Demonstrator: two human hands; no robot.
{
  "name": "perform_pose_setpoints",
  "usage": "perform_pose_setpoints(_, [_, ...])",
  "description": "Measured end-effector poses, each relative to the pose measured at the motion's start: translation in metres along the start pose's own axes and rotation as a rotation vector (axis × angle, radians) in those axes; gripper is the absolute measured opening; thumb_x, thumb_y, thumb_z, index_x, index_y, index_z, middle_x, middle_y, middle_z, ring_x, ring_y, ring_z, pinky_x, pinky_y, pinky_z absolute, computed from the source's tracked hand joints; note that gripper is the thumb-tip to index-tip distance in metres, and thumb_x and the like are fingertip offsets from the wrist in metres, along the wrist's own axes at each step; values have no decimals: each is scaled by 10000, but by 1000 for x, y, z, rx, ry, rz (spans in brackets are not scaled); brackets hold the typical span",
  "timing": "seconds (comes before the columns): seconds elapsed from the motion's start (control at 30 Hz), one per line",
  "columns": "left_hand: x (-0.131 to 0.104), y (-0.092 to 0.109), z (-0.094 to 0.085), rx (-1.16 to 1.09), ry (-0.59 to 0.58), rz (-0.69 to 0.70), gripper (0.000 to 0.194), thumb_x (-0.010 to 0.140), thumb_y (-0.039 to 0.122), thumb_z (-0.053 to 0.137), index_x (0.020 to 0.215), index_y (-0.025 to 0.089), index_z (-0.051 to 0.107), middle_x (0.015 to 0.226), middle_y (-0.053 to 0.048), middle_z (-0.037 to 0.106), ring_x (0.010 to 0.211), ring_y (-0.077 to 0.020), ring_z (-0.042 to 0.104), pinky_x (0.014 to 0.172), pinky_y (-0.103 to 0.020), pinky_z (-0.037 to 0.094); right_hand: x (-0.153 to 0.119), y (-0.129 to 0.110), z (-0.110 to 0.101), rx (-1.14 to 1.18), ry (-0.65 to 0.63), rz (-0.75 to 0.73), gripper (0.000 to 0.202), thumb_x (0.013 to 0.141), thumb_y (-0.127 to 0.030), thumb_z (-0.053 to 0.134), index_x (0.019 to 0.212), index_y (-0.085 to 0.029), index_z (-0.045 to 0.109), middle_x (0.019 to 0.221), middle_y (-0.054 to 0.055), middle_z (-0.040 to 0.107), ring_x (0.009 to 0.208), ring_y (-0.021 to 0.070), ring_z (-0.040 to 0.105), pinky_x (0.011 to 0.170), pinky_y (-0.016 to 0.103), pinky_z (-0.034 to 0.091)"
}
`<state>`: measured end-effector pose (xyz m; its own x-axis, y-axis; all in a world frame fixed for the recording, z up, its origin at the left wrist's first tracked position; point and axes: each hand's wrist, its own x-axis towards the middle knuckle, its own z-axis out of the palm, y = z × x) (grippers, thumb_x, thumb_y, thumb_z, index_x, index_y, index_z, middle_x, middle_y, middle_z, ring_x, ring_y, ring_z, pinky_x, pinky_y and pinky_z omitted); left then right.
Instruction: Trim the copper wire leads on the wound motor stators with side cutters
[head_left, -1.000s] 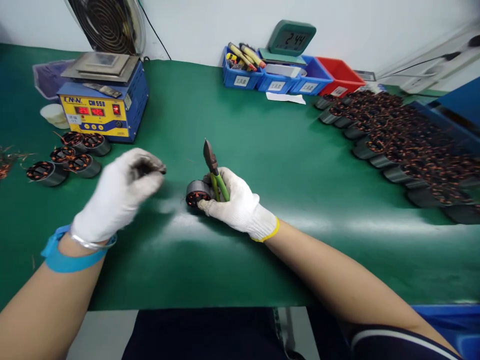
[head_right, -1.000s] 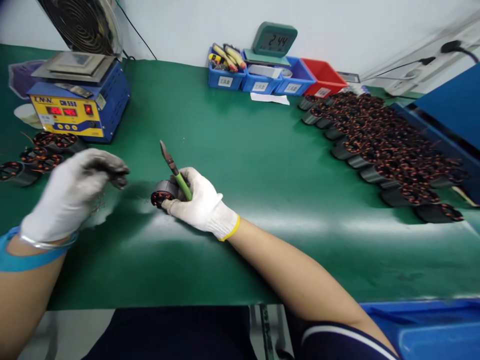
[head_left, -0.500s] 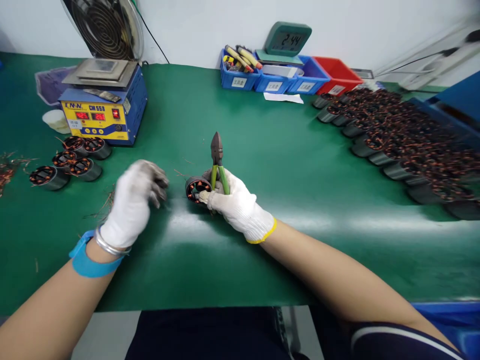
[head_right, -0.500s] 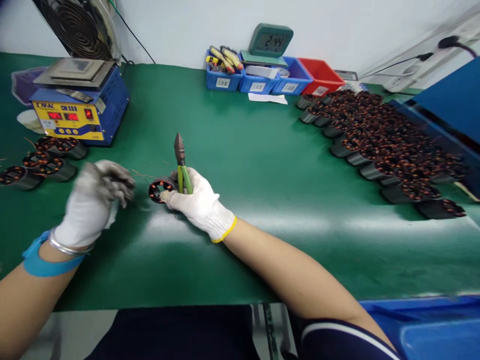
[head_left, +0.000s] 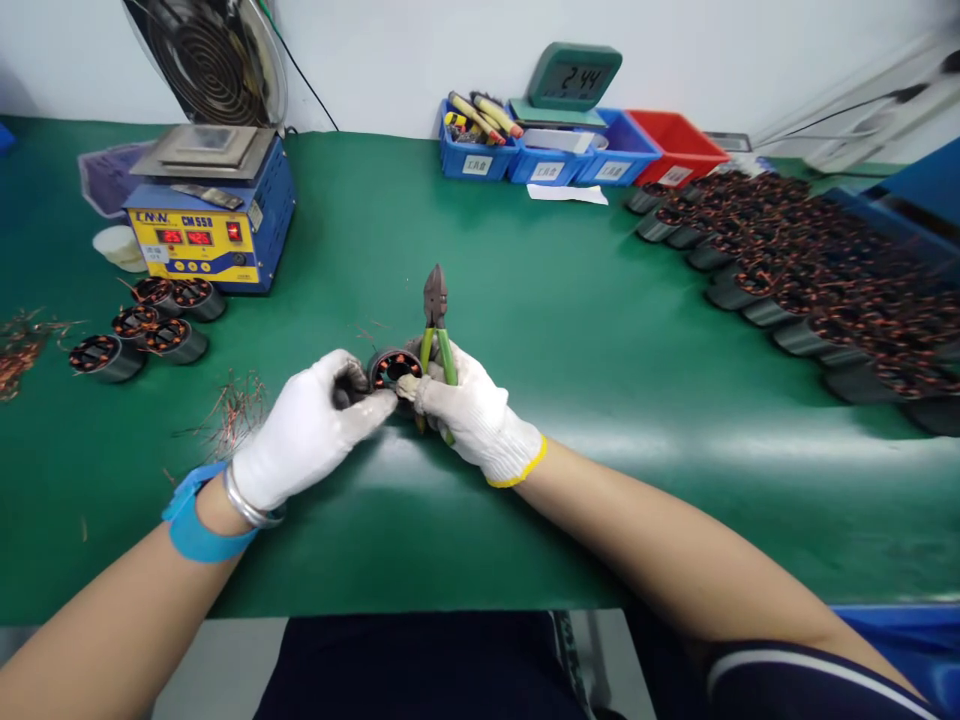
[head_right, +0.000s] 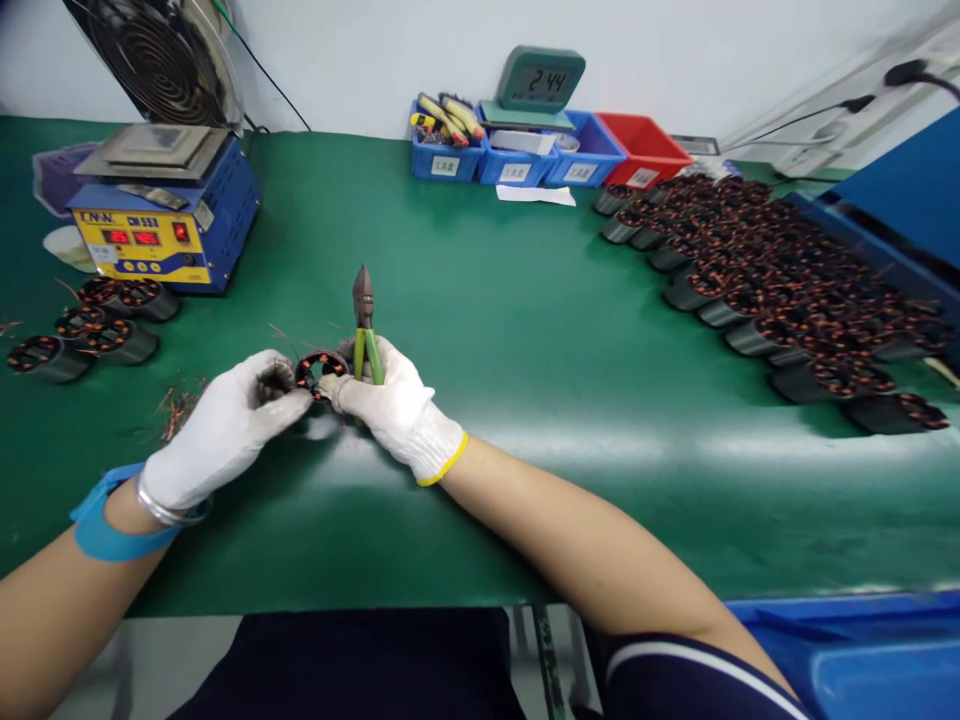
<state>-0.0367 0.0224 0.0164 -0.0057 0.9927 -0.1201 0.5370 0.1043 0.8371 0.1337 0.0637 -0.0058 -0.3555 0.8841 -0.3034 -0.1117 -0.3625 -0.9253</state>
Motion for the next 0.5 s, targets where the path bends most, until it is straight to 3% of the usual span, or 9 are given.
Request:
perform_pose_setpoints(0.1, [-4,3,6,-100,-52,42,224,784,391,631,710,186,580,649,15,587,600,-136,527,556,-260,437,1,4,-3,5,4,0,475,580,-357,796,931,-211,512,704,-58,533,621,114,498,587,283,434])
perform_pose_setpoints(0.17, [-5,3,2,-234,-23,47,145,779,311,633,708,189,601,642,11,605,573,-135,553,543,-265,453,2,6,-5,18,5,2,482,586,-349,802,940,-210,507,709,-57,543,616,113,507,586,282,446])
perform_pose_setpoints(0.23, [-2,0,-5,-398,174,47,85,770,253,626,710,207,588,634,20,604,531,-125,552,505,-266,447,4,7,-6,37,-12,8,492,609,-367,791,968,-220,488,711,-57,552,587,116,519,544,280,447])
perform_pose_setpoints(0.3, [3,-4,-13,-544,490,94,91,776,241,602,718,231,534,636,38,575,530,-118,542,504,-270,454,4,6,-6,37,-25,14,494,628,-384,774,987,-234,469,713,-60,553,554,120,523,494,275,434])
perform_pose_setpoints(0.37, [7,-7,-16,-509,675,219,92,803,293,564,761,252,493,706,34,570,632,-134,577,577,-295,495,2,3,-3,-4,-18,25,474,619,-369,768,960,-235,468,712,-63,544,539,114,513,470,269,424])
perform_pose_setpoints(0.43, [7,-7,-12,-319,632,326,167,759,362,619,845,255,523,836,6,606,783,-169,608,695,-337,517,-1,1,1,-45,-11,19,444,600,-337,772,910,-226,473,731,-57,543,565,109,516,483,265,436])
perform_pose_setpoints(0.5, [4,-4,-5,-42,485,335,259,710,396,676,878,231,569,890,-26,628,828,-194,602,743,-354,496,-4,0,5,-67,-32,-1,426,592,-299,777,881,-222,474,758,-52,552,591,104,521,503,263,447])
